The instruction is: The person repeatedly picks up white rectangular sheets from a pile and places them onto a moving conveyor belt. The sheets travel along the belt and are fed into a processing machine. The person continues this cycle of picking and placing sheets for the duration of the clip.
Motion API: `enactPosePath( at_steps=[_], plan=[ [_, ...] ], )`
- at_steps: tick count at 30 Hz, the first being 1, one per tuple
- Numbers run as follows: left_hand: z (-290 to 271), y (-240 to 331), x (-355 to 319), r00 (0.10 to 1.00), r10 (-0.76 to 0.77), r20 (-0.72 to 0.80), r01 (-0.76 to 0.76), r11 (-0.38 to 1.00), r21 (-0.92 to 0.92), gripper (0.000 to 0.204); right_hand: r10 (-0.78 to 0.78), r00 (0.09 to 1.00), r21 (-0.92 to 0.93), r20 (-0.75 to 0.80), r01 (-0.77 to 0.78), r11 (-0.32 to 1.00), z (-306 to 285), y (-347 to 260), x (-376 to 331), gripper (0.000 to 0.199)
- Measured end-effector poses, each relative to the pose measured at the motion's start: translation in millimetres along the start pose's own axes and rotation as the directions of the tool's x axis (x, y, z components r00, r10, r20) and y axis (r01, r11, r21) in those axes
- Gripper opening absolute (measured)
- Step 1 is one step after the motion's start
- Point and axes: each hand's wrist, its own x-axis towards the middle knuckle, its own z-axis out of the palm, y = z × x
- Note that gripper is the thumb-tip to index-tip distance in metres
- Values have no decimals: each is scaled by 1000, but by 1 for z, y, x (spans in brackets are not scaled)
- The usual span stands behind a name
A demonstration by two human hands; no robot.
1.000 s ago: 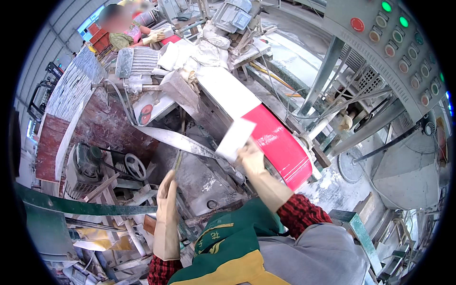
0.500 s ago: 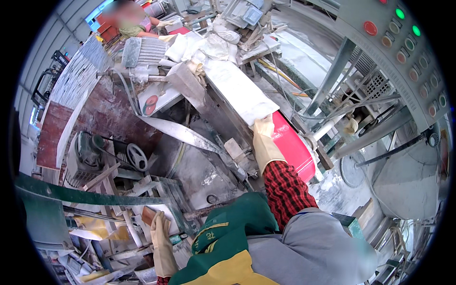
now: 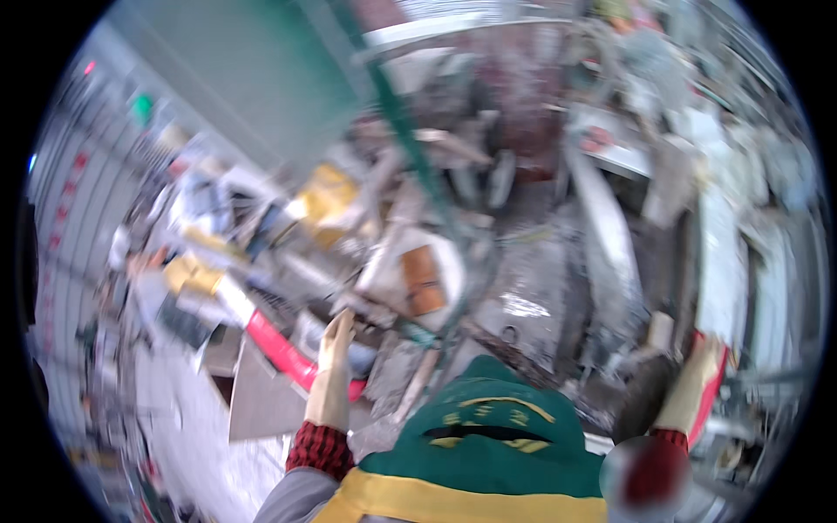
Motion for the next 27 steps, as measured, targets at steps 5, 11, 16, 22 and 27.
enactPosePath(
  at_steps=[5,11,16,22,27],
  plan=[
    [-104,-23,39,884,283,-371,-148,924,354,52,35,994,-73,101,-28,997,83,73,-57,54],
    [-213,-10,79,752,606,-260,49,342,939,69,273,916,-336,293,-169,927,195,149,-167,48],
    [-264,-18,120,862,406,-305,206,270,941,76,313,896,-536,315,-104,838,261,159,-234,42],
    [-282,-26,166,893,350,-283,202,250,947,74,370,847,-618,382,-63,783,288,148,-271,40],
    [-260,-25,105,869,491,-62,-19,158,987,59,371,871,-658,322,-76,750,302,149,-293,40]
  ],
)
